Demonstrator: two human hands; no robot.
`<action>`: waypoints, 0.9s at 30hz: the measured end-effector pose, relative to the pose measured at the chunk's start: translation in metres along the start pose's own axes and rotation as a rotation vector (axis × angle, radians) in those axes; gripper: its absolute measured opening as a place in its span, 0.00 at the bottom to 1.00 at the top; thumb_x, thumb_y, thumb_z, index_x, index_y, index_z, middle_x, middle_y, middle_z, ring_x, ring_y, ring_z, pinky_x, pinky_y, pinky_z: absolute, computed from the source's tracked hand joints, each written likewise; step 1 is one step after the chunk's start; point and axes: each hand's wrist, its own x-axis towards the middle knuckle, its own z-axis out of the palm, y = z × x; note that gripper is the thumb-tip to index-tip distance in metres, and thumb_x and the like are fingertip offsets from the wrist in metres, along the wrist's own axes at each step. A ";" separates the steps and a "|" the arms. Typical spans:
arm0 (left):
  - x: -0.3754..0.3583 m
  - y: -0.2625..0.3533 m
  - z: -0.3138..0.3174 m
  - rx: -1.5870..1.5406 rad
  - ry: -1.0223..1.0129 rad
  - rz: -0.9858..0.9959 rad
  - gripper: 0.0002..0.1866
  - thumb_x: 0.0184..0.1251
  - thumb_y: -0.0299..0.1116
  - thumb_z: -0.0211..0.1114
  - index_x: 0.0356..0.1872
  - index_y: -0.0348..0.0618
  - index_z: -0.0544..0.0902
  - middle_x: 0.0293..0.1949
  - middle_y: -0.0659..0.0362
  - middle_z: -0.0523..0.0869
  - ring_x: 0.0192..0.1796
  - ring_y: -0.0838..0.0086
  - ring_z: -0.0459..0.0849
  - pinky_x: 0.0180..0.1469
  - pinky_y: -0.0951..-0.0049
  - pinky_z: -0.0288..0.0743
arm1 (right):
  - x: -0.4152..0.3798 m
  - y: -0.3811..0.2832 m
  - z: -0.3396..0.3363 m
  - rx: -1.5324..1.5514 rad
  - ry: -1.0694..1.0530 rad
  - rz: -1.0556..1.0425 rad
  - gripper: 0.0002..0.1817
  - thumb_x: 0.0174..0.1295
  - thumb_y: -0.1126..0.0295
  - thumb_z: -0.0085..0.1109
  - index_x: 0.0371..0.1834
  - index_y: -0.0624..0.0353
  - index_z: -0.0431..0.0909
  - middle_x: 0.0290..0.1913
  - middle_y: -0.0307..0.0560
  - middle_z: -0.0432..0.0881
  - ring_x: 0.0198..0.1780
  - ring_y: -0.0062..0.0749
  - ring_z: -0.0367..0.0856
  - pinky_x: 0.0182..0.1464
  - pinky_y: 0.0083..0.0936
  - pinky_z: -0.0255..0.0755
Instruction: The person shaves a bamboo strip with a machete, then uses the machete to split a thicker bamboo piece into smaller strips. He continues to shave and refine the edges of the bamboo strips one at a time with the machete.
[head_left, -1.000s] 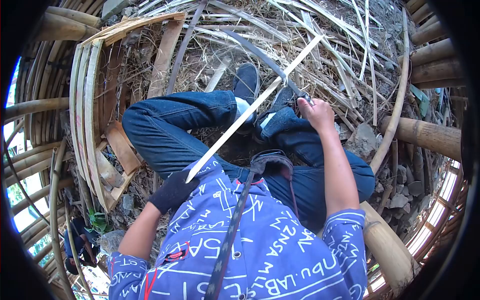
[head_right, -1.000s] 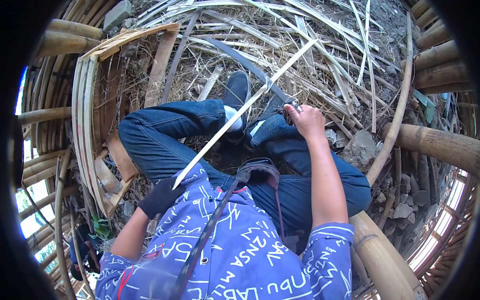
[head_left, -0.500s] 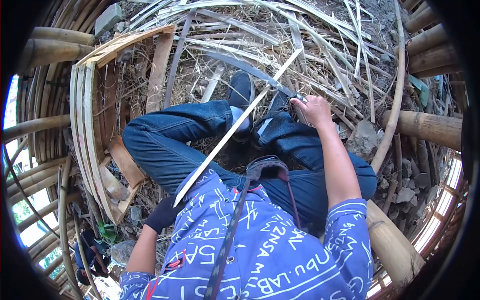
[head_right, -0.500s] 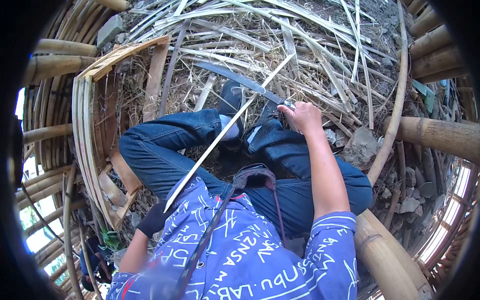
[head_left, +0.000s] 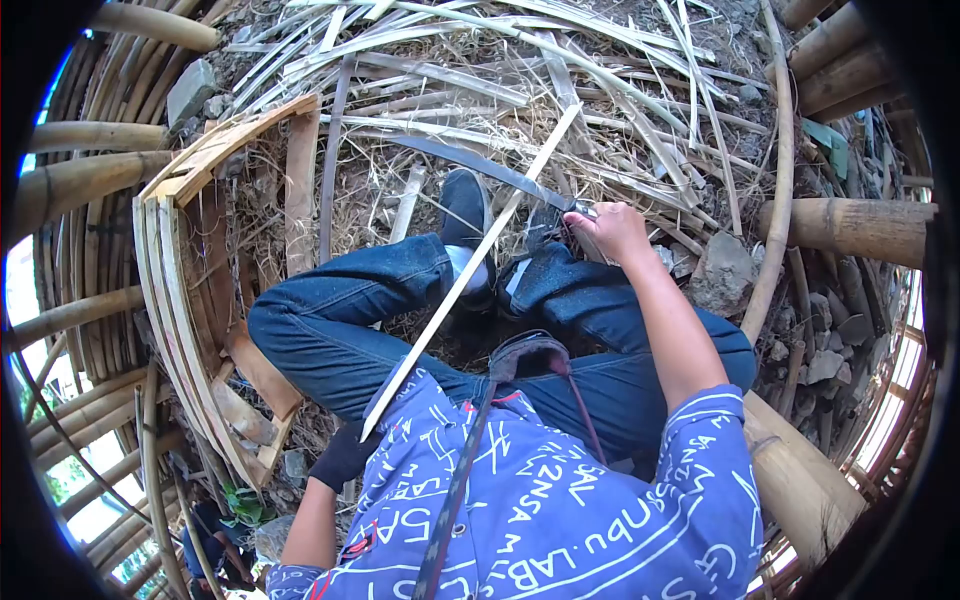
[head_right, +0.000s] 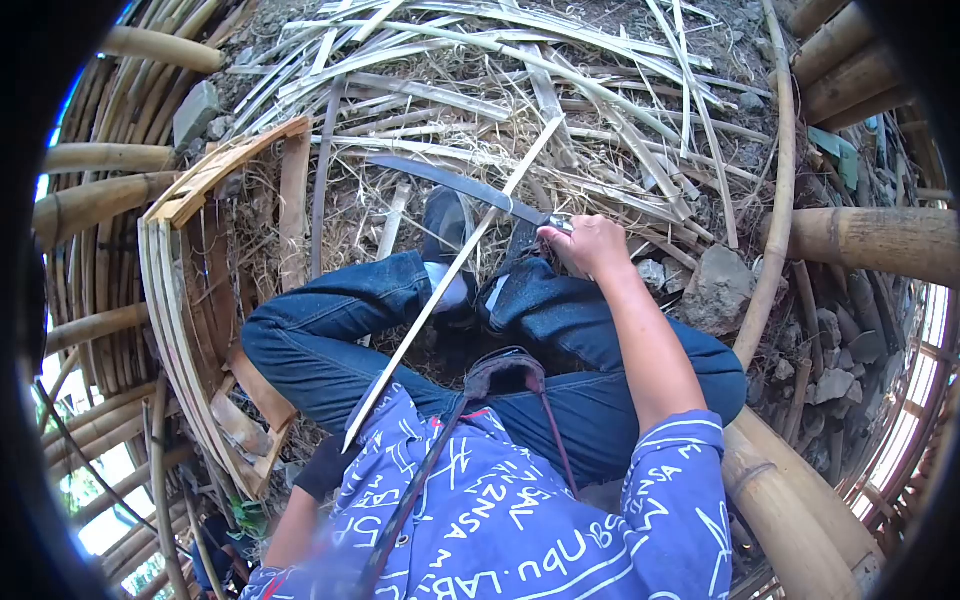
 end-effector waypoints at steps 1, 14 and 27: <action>0.003 -0.006 0.002 0.003 -0.004 0.004 0.21 0.63 0.45 0.61 0.45 0.36 0.81 0.38 0.47 0.86 0.42 0.71 0.82 0.46 0.65 0.73 | -0.001 -0.002 0.000 0.023 0.008 -0.004 0.41 0.54 0.27 0.44 0.24 0.60 0.82 0.27 0.58 0.83 0.33 0.52 0.84 0.36 0.43 0.77; 0.014 0.000 -0.010 0.061 -0.038 0.004 0.17 0.60 0.41 0.61 0.40 0.35 0.81 0.31 0.50 0.86 0.36 0.71 0.81 0.41 0.65 0.73 | 0.005 0.013 -0.007 -0.022 0.057 -0.111 0.43 0.50 0.24 0.44 0.21 0.61 0.80 0.21 0.55 0.81 0.28 0.50 0.84 0.32 0.40 0.78; 0.022 0.011 -0.015 0.069 -0.082 -0.057 0.14 0.60 0.37 0.62 0.37 0.35 0.82 0.26 0.59 0.84 0.32 0.80 0.76 0.36 0.71 0.71 | 0.015 0.048 -0.018 -0.089 0.019 0.112 0.44 0.51 0.24 0.41 0.21 0.62 0.80 0.25 0.57 0.82 0.31 0.47 0.84 0.34 0.43 0.77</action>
